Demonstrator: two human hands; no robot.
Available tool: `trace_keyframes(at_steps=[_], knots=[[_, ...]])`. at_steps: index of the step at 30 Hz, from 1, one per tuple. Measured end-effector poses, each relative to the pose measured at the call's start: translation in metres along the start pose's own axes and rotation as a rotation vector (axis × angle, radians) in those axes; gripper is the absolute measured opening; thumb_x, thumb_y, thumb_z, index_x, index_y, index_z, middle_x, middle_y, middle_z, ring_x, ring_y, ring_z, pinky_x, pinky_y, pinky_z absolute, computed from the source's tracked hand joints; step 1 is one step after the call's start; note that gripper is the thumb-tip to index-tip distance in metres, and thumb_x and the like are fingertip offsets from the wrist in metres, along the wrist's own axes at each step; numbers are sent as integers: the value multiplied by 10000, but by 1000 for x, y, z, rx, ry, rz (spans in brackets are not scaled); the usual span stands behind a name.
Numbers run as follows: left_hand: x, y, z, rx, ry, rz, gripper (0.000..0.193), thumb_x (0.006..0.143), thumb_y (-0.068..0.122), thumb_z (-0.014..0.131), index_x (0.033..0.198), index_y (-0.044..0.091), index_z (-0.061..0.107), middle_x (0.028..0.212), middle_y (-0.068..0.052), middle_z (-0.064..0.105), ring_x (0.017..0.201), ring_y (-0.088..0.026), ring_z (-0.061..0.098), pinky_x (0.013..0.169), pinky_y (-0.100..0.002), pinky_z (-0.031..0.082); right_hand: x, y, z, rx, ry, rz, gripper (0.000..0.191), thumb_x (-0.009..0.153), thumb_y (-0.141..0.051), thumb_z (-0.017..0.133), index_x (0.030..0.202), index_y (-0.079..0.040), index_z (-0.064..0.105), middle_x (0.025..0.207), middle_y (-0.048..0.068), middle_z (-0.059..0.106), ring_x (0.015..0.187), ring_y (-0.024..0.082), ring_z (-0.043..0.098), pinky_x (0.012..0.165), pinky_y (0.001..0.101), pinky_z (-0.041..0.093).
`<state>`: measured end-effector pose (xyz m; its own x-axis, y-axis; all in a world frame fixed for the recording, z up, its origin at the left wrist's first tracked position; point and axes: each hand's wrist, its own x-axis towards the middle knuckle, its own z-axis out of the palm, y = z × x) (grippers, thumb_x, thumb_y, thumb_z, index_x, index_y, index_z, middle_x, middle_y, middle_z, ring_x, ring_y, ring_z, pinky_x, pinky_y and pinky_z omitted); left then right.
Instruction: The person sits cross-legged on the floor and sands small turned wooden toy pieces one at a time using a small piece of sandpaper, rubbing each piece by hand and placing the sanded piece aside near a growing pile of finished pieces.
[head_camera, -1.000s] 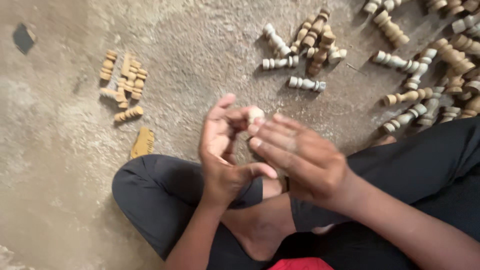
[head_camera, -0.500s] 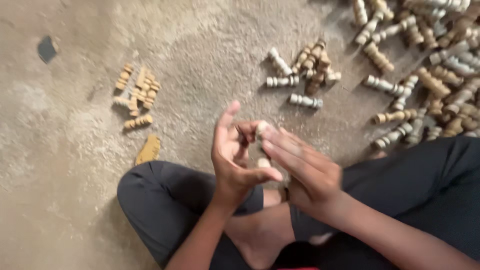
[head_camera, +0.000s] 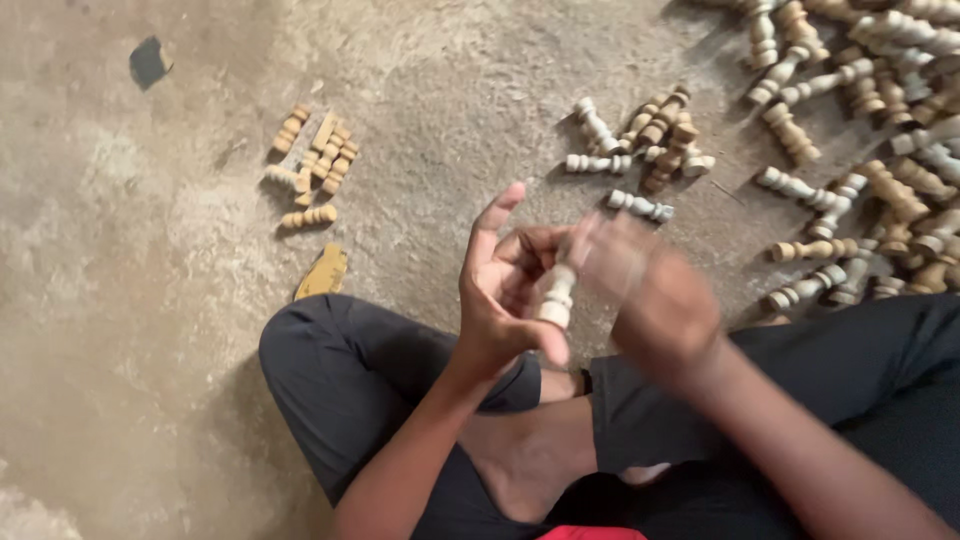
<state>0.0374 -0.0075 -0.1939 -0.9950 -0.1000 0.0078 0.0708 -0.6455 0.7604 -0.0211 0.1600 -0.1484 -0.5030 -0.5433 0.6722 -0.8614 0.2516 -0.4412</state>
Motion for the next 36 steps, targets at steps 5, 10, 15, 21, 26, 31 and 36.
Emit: trace_keyframes(at_steps=[5, 10, 15, 21, 26, 31, 36], knots=[[1, 5, 5, 19, -27, 57, 1477, 512, 415, 1012, 1655, 55, 150, 1343, -160, 639, 1242, -213, 631, 1161, -388, 522, -8, 14, -2, -81, -202, -139, 338, 810, 2, 621, 1136, -17, 708, 1213, 192, 727, 1174, 364, 707, 1041, 533, 539], [-7, 11, 11, 20, -22, 34, 1501, 493, 462, 999, 1663, 59, 150, 1313, -165, 643, 1237, -237, 636, 1100, -403, 524, -12, 5, -6, 26, 77, 18, 422, 857, 145, 488, 1251, 95, 629, 1281, 260, 667, 1231, 406, 686, 1110, 535, 543], [-12, 10, 15, 92, -71, 45, 1455, 517, 460, 1001, 1638, 85, 152, 1356, -157, 636, 1303, -241, 641, 1132, -393, 526, -6, -14, -22, -37, 77, 73, 368, 927, 148, 547, 1290, 129, 603, 1264, 249, 698, 1131, 338, 741, 1106, 514, 576], [-7, 3, 12, 80, -59, -3, 1461, 473, 401, 1033, 1602, 75, 165, 1376, -190, 627, 1279, -247, 638, 1166, -438, 519, -15, 0, -15, 1, -197, -54, 497, 859, -149, 610, 1329, 13, 595, 1317, 198, 677, 1211, 392, 692, 1090, 525, 522], [-5, -2, 7, -3, -14, 15, 1481, 466, 392, 1034, 1614, 78, 152, 1353, -215, 631, 1244, -252, 631, 1143, -444, 511, -44, 14, -11, 53, -392, -80, 727, 750, -388, 647, 1384, -42, 571, 1436, 196, 586, 1335, 424, 562, 1062, 537, 454], [-8, -4, 6, -11, -39, -7, 1497, 506, 371, 1032, 1677, 79, 147, 1287, -181, 624, 1199, -241, 618, 1097, -405, 511, -53, 17, -8, 10, -357, 5, 657, 787, -196, 668, 1409, -26, 537, 1454, 183, 573, 1333, 404, 588, 1102, 554, 467], [-7, -4, 11, -90, -29, -50, 1502, 491, 378, 1038, 1665, 69, 154, 1332, -194, 622, 1256, -273, 626, 1136, -419, 507, -48, 13, -5, -250, -383, 41, 697, 679, -115, 643, 1367, -33, 571, 1387, 182, 611, 1182, 392, 661, 880, 480, 541]])
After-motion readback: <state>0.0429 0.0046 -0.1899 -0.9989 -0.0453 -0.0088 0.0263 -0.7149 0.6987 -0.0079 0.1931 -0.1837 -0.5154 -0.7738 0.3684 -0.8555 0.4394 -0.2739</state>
